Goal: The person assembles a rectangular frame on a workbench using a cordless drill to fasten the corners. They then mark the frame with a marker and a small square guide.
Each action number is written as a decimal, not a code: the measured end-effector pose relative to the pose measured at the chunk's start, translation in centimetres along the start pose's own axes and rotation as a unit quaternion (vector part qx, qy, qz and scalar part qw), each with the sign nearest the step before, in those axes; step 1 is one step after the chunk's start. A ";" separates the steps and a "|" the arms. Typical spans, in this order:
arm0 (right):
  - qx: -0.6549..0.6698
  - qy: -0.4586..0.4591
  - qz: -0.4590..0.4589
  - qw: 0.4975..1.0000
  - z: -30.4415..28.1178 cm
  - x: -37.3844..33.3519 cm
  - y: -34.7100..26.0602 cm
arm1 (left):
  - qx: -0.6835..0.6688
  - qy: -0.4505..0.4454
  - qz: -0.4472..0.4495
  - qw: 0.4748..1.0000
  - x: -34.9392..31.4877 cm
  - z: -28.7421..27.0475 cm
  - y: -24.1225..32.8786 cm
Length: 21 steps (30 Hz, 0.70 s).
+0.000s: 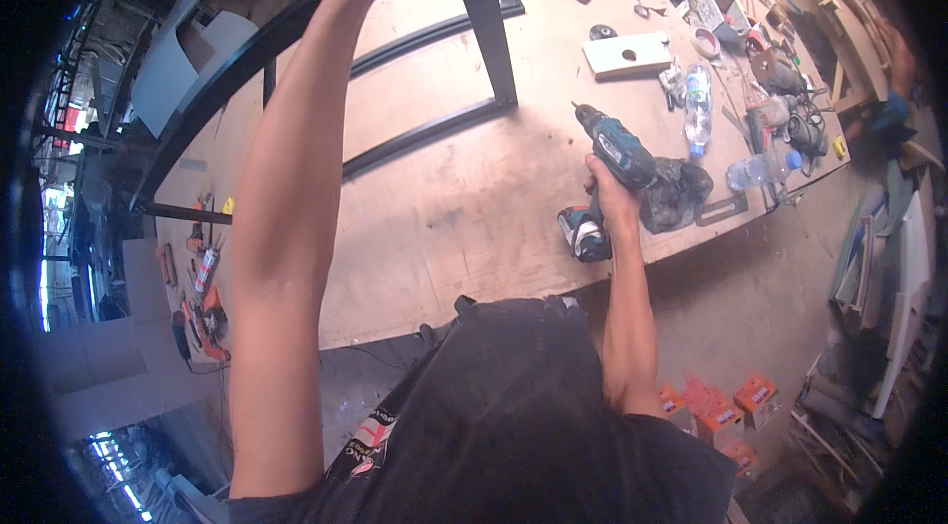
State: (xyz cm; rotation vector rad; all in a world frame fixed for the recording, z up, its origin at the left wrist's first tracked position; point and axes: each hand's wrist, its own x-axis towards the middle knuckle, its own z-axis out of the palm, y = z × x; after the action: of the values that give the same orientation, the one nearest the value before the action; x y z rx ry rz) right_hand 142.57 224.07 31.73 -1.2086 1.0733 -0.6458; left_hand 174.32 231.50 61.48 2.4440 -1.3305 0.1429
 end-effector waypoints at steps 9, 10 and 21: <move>0.164 -0.148 -0.244 0.944 9.5 -5.0 -14.2 | 0.043 -0.022 0.002 0.999 1.4 2.3 -2.3; 0.158 -0.150 -0.252 0.943 10.1 -4.6 -14.5 | 0.032 -0.010 0.004 0.999 1.2 2.3 -2.2; 0.142 -0.142 -0.273 0.941 11.9 -5.5 -15.4 | 0.047 -0.008 -0.013 0.999 -0.4 2.1 -1.5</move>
State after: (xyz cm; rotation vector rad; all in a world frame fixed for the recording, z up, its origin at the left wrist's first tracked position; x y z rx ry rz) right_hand 153.33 229.57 47.96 -1.2991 0.3762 -0.9781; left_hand 175.14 231.81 59.03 2.5441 -1.3273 0.1840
